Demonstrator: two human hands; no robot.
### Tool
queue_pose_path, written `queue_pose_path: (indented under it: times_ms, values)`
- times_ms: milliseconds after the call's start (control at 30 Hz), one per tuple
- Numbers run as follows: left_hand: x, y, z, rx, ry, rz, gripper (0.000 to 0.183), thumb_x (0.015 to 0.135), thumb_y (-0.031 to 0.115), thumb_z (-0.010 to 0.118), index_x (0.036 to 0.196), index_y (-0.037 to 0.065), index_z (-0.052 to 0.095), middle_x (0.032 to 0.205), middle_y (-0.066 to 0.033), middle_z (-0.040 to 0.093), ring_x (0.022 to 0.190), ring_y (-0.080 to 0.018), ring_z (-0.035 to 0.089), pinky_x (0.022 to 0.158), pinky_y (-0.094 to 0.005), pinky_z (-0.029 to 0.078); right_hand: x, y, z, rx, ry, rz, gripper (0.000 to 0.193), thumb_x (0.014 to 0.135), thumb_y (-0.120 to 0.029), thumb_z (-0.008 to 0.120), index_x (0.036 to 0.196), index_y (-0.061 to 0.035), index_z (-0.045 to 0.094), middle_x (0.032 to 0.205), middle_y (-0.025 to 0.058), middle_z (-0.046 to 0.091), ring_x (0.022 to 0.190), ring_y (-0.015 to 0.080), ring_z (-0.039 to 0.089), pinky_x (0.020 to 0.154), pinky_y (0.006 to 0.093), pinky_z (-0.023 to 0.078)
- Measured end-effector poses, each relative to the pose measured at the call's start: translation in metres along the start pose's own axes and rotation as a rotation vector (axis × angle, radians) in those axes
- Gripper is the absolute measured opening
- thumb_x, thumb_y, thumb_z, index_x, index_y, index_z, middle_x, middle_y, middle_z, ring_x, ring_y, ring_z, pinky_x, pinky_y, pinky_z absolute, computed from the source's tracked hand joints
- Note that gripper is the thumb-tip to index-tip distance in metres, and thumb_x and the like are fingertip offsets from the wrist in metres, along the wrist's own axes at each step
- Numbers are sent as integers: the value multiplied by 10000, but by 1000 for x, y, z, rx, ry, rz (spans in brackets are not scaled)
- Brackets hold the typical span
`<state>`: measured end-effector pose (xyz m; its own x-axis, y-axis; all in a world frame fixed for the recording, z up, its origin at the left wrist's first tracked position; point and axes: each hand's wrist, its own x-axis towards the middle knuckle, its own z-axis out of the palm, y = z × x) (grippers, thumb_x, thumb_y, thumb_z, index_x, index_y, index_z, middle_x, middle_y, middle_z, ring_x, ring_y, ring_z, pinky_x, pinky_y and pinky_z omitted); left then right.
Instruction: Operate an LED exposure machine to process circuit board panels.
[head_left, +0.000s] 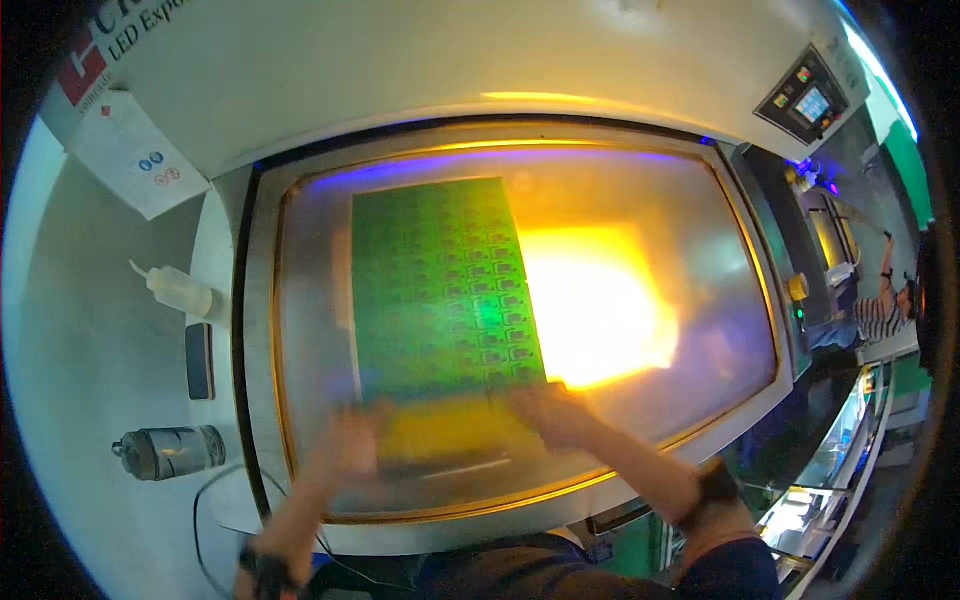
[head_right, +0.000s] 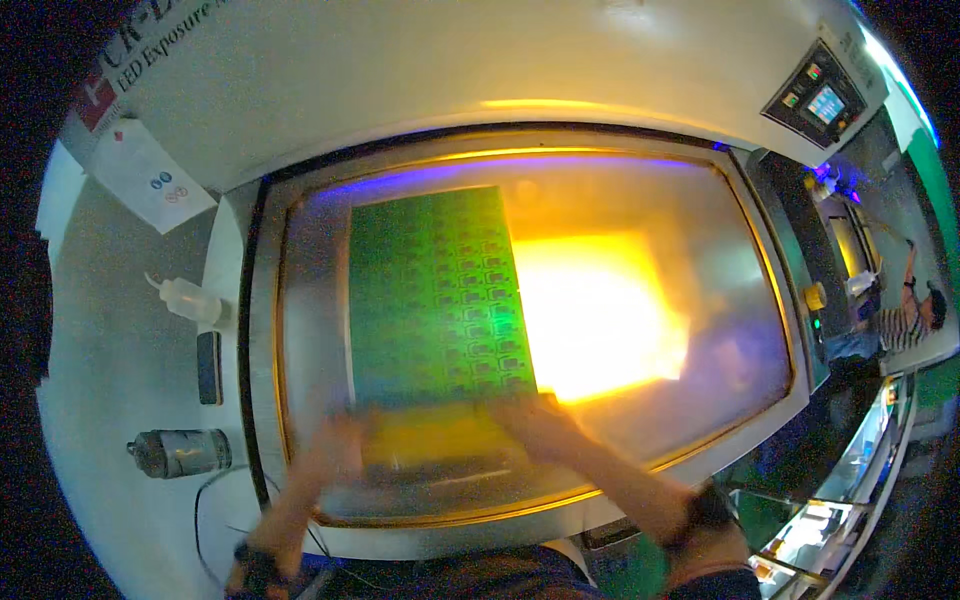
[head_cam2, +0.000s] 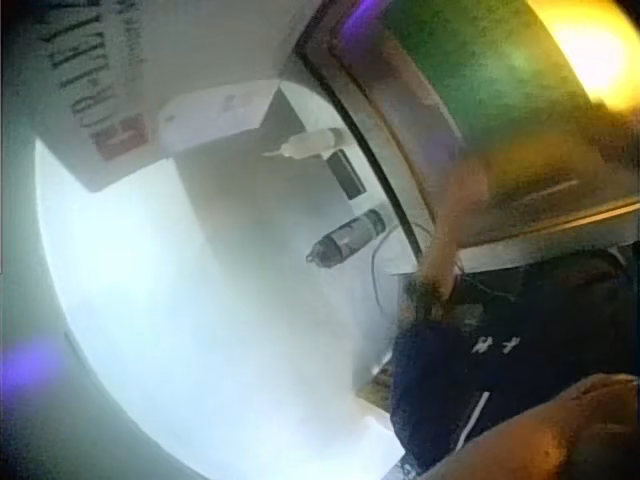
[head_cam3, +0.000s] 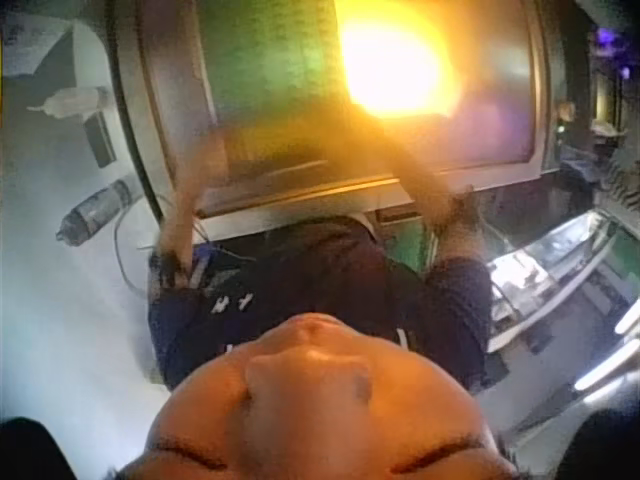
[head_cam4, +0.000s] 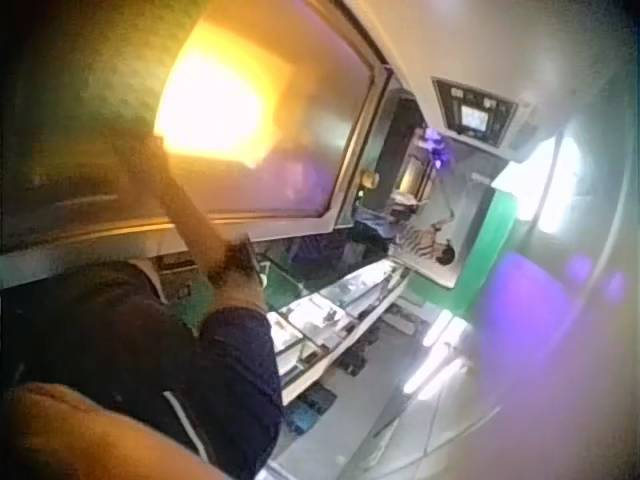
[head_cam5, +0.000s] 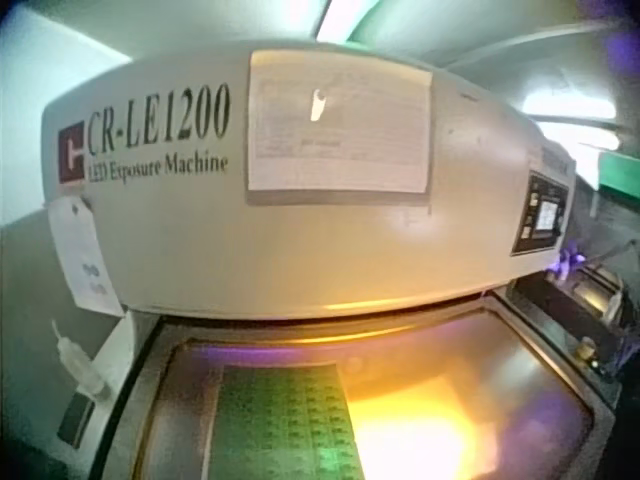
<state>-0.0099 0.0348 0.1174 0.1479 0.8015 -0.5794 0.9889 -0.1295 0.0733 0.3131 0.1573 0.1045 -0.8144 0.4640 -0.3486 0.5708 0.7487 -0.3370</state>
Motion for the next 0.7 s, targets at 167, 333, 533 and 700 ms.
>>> queue_pose_path:
  times_ms: [167, 333, 533, 700]
  values:
    - [-86, 71, 73, -60, 23, 39, 746, 799, 164, 666, 1488, 170, 380, 1511, -82, 430, 1318, -459, 437, 1103, -647, 266, -114, -36, 78, -116, 9, -89, 610, 910, -232, 560, 1485, -196, 356, 1508, 73, 408, 1378, 313, 404, 1025, 621, 402]
    - [-70, 76, 93, -249, 66, -65, 833, 786, 168, 687, 1526, 196, 305, 1576, -24, 329, 1345, -497, 381, 1064, -657, 310, -112, -24, 76, -83, 117, -57, 626, 891, -251, 592, 1472, -181, 370, 1478, 61, 454, 1347, 287, 455, 1089, 574, 358]
    - [-81, 190, 66, -155, 23, -87, 755, 804, 87, 616, 1503, 191, 351, 1538, -24, 395, 1321, -442, 436, 1063, -627, 350, -194, 18, 84, -76, 83, 1, 752, 785, -257, 738, 1459, -224, 408, 1522, 9, 418, 1367, 270, 442, 1096, 543, 363]
    - [-30, 183, 47, -223, 217, -104, 730, 808, 43, 598, 1489, 192, 383, 1518, -75, 416, 1294, -453, 458, 1085, -551, 369, -161, 64, 65, -141, 137, 14, 732, 808, -161, 671, 1476, -235, 383, 1511, 27, 435, 1363, 284, 444, 1108, 538, 347]
